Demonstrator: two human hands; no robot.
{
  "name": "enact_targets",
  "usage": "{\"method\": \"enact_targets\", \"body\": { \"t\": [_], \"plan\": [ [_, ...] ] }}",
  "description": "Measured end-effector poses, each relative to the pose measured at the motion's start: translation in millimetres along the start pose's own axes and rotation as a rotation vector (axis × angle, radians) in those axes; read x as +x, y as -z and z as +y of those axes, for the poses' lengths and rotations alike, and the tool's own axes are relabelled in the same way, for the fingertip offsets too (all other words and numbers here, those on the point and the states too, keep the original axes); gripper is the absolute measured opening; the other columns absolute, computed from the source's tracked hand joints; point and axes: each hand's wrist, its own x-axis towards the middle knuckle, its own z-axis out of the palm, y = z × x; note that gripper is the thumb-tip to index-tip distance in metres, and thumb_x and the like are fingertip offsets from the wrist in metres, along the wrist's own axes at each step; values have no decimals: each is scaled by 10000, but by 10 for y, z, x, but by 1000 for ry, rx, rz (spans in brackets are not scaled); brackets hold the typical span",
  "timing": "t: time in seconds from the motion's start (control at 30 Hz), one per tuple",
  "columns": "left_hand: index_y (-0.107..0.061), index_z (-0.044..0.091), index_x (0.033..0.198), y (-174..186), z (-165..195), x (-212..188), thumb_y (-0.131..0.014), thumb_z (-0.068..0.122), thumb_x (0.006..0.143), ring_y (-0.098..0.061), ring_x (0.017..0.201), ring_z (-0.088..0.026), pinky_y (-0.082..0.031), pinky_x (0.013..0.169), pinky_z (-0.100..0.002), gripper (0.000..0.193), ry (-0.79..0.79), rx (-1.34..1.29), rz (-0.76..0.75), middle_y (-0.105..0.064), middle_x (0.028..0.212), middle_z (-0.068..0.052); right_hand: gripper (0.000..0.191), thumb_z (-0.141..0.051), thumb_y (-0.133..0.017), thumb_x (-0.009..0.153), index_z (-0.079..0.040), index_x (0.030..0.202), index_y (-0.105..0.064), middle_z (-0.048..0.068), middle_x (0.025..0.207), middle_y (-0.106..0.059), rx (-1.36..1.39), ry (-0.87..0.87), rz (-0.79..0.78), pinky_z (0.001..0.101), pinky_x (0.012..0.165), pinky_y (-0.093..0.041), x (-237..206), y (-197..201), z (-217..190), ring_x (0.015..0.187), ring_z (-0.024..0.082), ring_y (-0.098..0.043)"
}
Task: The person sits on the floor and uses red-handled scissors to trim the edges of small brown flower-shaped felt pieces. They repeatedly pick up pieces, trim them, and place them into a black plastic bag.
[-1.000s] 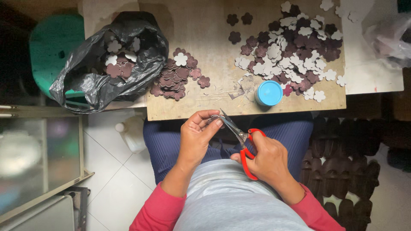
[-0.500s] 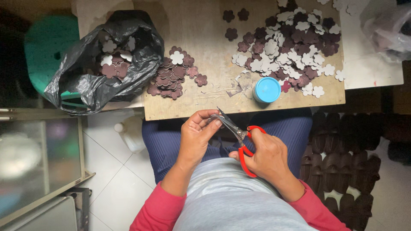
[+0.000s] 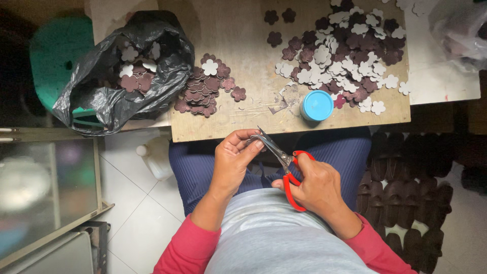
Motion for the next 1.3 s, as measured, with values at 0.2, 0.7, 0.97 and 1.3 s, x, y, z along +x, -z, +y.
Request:
{"method": "enact_targets", "body": {
  "t": [0.2, 0.7, 0.97, 1.3],
  "plan": [
    [-666, -49, 1183, 17, 7, 34, -714, -9, 947, -700, 938, -128, -579, 892, -270, 244, -6, 34, -19, -738, 1044, -95, 685, -572, -891, 592, -15, 910, -649, 75, 529, -544, -5, -2, -24, 407, 487, -474, -2, 33, 33, 503, 287, -612],
    [-633, -39, 1182, 85, 96, 79, -731, -12, 931, -703, 936, -128, -601, 873, -285, 270, -30, 55, -24, -746, 1047, -118, 493, -403, -809, 735, -60, 1014, -592, 123, 649, -597, 206, -262, -330, 451, 587, -477, -1, 148, 141, 639, 354, -629],
    [-645, -51, 1224, 52, 91, 63, -733, -14, 922, -714, 929, -136, -606, 875, -285, 316, -40, 66, 4, -743, 1037, -119, 376, -391, -653, 905, -52, 847, -502, 97, 617, -467, 557, -183, -557, 386, 544, -441, -104, 99, 297, 558, 236, -463],
    [-640, -63, 1215, 35, 30, 61, -729, -21, 933, -708, 942, -139, -595, 882, -279, 299, -104, 42, 21, -742, 1068, -127, 421, -445, -626, 937, -51, 845, -508, 41, 638, -446, 669, -164, -531, 344, 530, -398, -143, -14, 308, 602, 136, -415]
  ]
}}
